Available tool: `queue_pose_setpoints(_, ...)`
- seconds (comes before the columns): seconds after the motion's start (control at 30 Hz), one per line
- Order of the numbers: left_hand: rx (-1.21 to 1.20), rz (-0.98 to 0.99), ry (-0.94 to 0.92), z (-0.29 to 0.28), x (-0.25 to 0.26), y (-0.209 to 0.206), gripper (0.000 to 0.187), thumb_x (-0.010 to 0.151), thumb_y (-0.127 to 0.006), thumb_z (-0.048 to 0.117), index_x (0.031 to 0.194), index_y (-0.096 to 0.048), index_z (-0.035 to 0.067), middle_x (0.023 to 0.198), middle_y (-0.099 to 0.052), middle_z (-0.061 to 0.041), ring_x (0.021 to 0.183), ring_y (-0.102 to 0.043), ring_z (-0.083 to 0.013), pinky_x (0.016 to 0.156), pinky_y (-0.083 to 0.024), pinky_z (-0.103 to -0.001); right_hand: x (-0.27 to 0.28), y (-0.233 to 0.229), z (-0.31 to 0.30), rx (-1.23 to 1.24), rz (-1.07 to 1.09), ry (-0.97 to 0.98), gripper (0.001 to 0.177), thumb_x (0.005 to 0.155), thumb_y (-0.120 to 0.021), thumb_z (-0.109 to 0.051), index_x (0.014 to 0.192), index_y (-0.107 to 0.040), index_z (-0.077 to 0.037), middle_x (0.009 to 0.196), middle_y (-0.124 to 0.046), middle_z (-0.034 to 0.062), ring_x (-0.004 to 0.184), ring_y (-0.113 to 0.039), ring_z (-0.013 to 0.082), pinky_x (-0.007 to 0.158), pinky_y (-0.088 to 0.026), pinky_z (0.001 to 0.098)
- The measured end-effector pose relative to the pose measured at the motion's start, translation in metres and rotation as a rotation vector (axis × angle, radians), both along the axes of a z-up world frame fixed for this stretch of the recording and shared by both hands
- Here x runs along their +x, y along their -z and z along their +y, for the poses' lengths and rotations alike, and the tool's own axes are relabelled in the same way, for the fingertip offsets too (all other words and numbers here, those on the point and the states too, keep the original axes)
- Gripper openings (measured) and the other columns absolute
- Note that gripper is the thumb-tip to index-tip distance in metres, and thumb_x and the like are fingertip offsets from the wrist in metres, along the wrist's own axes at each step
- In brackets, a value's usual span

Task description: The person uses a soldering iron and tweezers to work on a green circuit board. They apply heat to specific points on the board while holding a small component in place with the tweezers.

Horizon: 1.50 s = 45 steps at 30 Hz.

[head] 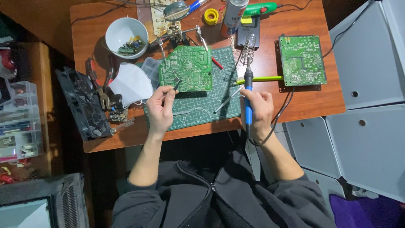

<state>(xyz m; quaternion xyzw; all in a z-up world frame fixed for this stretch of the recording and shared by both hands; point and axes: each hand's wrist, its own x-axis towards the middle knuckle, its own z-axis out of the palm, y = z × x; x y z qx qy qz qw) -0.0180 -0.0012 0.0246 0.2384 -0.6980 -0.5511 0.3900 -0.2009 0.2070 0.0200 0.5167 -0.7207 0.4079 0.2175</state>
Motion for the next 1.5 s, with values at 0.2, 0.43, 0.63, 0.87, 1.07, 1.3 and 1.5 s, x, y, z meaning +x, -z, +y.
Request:
queue_pose_setpoints(0.2,-0.018,0.008,0.015,-0.003,-0.003,-0.010,0.020,0.103,-0.056,0.015,0.093,-0.069,0.004,0.058,-0.054,-0.002,0.054,-0.046,-0.0038,0.054,-0.045,-0.021,0.006,0.021,0.008,-0.121,-0.007,-0.020,0.021,0.087,-0.072,-0.004,0.105,-0.077,-0.013,0.069,-0.062,-0.0026,0.057,-0.063,0.0178,0.081,-0.050,0.0316)
queue_pose_setpoints(0.43,-0.036,0.016,0.015,-0.010,-0.001,-0.002,0.019,0.103,-0.056,0.016,0.096,-0.069,0.003,0.069,-0.065,-0.010,0.063,-0.057,-0.0089,0.062,-0.053,-0.029,0.016,0.012,-0.002,-0.355,-0.105,-0.211,0.014,0.090,-0.074,-0.018,0.084,-0.077,-0.006,0.057,-0.056,0.0027,0.047,-0.053,0.0186,0.065,-0.050,0.0359)
queue_pose_setpoints(0.63,-0.058,0.009,-0.005,-0.008,-0.001,-0.003,0.018,0.102,-0.057,0.014,0.097,-0.069,0.002,0.076,-0.070,-0.014,0.068,-0.064,-0.0124,0.065,-0.056,-0.033,-0.004,0.031,-0.030,-0.450,-0.156,-0.265,0.031,0.094,-0.071,-0.028,0.073,-0.077,-0.005,0.052,-0.049,0.0053,0.047,-0.045,0.0229,0.055,-0.047,0.0332)
queue_pose_setpoints(0.87,-0.271,-0.070,-0.022,-0.016,-0.006,-0.008,0.017,0.103,-0.057,0.016,0.096,-0.071,0.008,0.066,-0.067,-0.009,0.054,-0.063,-0.0180,0.056,-0.052,-0.032,-0.012,-0.021,-0.090,-0.439,-0.310,-0.365,0.036,0.099,-0.059,-0.025,0.101,-0.073,0.009,0.056,-0.057,0.0067,0.046,-0.052,0.0121,0.050,-0.047,0.0276)
queue_pose_setpoints(1.07,-0.458,-0.112,-0.049,-0.028,-0.017,-0.005,0.016,0.100,-0.061,0.019,0.092,-0.073,0.011,0.058,-0.062,-0.008,0.052,-0.063,-0.0287,0.049,-0.051,-0.031,-0.028,-0.039,-0.114,-0.171,-0.231,-0.497,0.050,0.104,-0.046,-0.036,0.118,-0.069,0.006,0.075,-0.069,0.0113,0.059,-0.064,0.0208,0.064,-0.053,0.0344)
queue_pose_setpoints(1.3,-0.713,-0.126,-0.077,-0.047,-0.022,-0.002,0.011,0.097,-0.065,0.018,0.092,-0.071,0.011,0.051,-0.045,0.003,0.052,-0.056,-0.0211,0.065,-0.050,-0.030,-0.052,-0.023,-0.114,-0.074,-0.144,-0.523,0.035,0.099,-0.055,-0.029,0.104,-0.075,-0.001,0.070,-0.065,0.0030,0.056,-0.061,0.0224,0.060,-0.055,0.0347)
queue_pose_setpoints(1.5,-0.667,-0.101,-0.054,-0.052,-0.029,-0.001,0.012,0.099,-0.065,0.015,0.092,-0.071,0.008,0.049,-0.040,0.002,0.050,-0.052,-0.0212,0.068,-0.048,-0.029,-0.056,-0.032,-0.097,-0.155,-0.205,-0.585,0.036,0.101,-0.051,-0.025,0.084,-0.074,-0.003,0.058,-0.059,-0.0007,0.046,-0.050,0.0194,0.053,-0.050,0.0308)
